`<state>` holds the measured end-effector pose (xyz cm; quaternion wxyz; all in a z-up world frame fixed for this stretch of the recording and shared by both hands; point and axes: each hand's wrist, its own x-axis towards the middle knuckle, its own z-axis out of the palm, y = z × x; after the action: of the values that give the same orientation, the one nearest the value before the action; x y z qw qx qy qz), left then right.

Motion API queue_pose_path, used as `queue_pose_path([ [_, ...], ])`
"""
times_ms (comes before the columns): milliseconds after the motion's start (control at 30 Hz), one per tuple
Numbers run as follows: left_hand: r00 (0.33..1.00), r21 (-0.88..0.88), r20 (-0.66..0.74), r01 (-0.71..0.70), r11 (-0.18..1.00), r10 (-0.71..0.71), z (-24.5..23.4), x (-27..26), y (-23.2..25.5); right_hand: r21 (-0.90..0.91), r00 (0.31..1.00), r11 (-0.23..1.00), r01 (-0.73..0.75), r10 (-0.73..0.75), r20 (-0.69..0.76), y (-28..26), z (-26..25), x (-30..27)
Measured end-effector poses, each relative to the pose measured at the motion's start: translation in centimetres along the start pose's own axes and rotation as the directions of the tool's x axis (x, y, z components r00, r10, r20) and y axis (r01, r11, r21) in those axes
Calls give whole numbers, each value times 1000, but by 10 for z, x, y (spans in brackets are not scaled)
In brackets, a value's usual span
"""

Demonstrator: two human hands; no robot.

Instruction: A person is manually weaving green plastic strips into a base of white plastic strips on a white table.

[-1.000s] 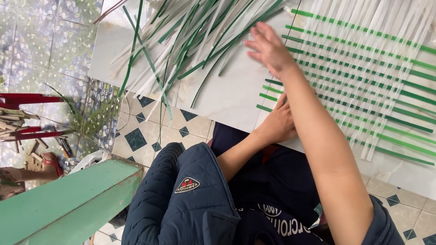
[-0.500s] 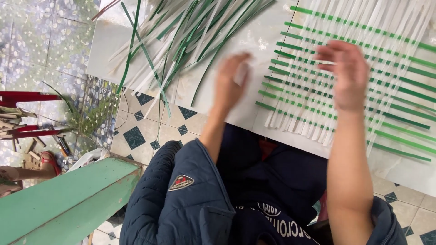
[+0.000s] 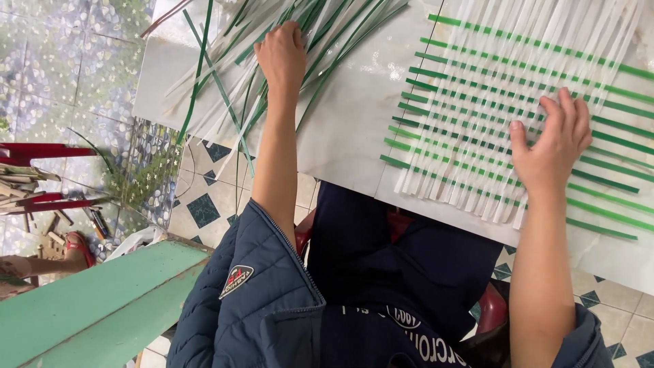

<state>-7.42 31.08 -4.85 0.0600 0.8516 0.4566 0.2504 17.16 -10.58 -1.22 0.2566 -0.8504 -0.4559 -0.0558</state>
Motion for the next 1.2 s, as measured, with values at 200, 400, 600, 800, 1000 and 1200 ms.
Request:
queue_pose_path([
  [200, 998, 98, -62, -3, 995, 9, 16, 23, -12, -29, 998, 999, 40, -41, -39, 1, 1, 0],
  [400, 999, 152, -23, 33, 988, -30, 26, 31, -25, -27, 999, 999, 36, -37, -39, -3, 0, 1],
  [600, 997, 176, 72, -1, 984, -12, 14, 25, -16, -30, 998, 999, 39, -40, -37, -1, 2, 0],
  [800, 998, -48, 40, 58, 997, -56, 6, 26, -16, -32, 998, 999, 40, -41, -49, -2, 1, 0],
  [1000, 989, -161, 102, 123, 979, -108, -18, 27, -16, -34, 999, 999, 30, -31, -37, -2, 1, -1],
  [1200, 994, -167, 56, 100, 981, -92, -23, 19, -17, -37, 999, 999, 28, -30, -37, -2, 1, 0],
])
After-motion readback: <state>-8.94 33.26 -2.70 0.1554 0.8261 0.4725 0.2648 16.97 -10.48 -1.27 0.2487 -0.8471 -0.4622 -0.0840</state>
